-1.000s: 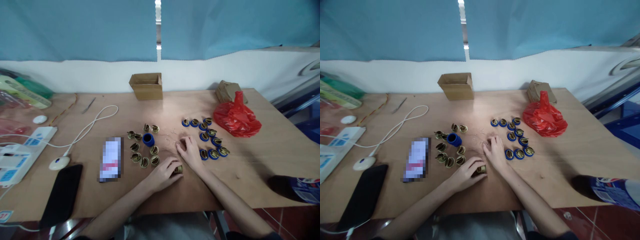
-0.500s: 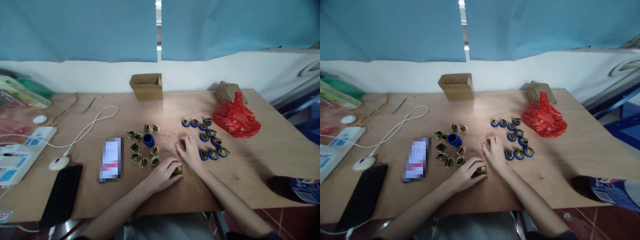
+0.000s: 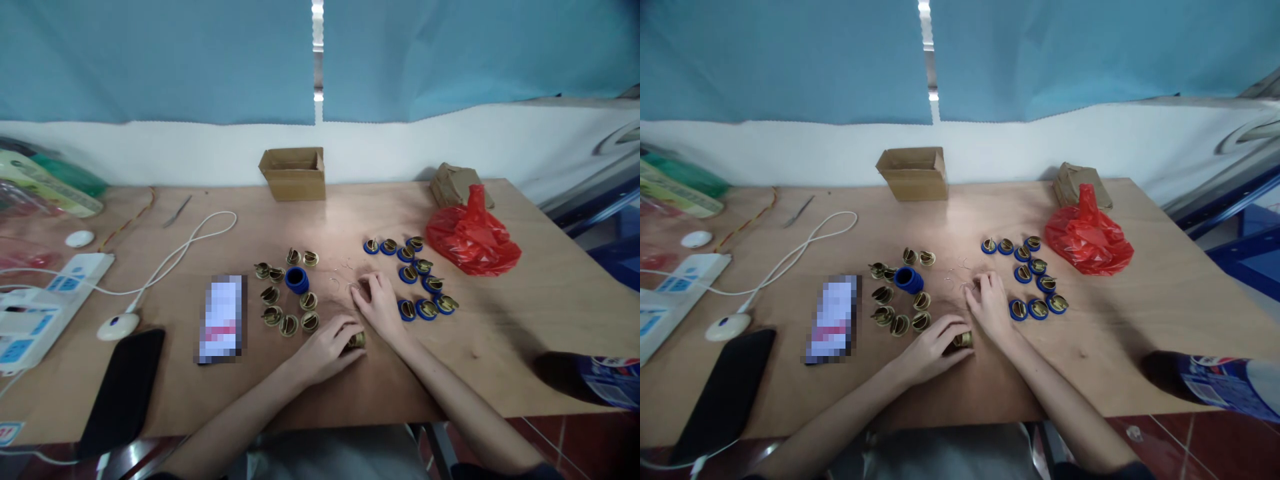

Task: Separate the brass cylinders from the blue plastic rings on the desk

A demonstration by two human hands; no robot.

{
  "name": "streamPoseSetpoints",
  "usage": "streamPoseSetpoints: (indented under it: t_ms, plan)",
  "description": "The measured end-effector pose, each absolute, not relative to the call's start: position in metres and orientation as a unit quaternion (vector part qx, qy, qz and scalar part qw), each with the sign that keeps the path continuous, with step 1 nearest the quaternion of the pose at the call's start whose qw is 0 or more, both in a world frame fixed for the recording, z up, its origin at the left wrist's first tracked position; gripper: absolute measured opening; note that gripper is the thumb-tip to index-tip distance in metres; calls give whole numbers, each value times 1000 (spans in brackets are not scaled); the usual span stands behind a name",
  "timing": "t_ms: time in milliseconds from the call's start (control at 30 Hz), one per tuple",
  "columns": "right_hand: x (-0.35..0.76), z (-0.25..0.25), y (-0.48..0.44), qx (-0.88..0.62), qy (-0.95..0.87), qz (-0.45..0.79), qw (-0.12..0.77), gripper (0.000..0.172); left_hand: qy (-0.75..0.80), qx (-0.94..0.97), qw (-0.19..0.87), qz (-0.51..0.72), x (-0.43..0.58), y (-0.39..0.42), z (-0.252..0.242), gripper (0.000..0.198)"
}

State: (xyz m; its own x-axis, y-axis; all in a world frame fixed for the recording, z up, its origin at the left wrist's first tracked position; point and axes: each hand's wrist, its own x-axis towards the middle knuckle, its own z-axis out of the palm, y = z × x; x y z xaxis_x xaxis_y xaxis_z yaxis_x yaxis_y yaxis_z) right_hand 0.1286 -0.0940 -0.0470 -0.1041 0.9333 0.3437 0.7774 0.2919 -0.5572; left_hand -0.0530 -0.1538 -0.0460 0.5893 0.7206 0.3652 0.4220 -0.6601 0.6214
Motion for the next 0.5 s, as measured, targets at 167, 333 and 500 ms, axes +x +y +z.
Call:
streamPoseSetpoints:
  t_ms: [167, 333, 500]
  plan:
    - [128, -47, -94, -584, -733, 121, 327, 12, 337, 856, 247, 304, -53, -154, -45, 31]
    - [128, -46, -94, -581, -733, 121, 331, 11, 335, 856, 250, 305, -53, -154, -46, 32]
    - [128, -46, -93, -580, -736, 119, 329, 11, 334, 856, 248, 307, -53, -154, -46, 32]
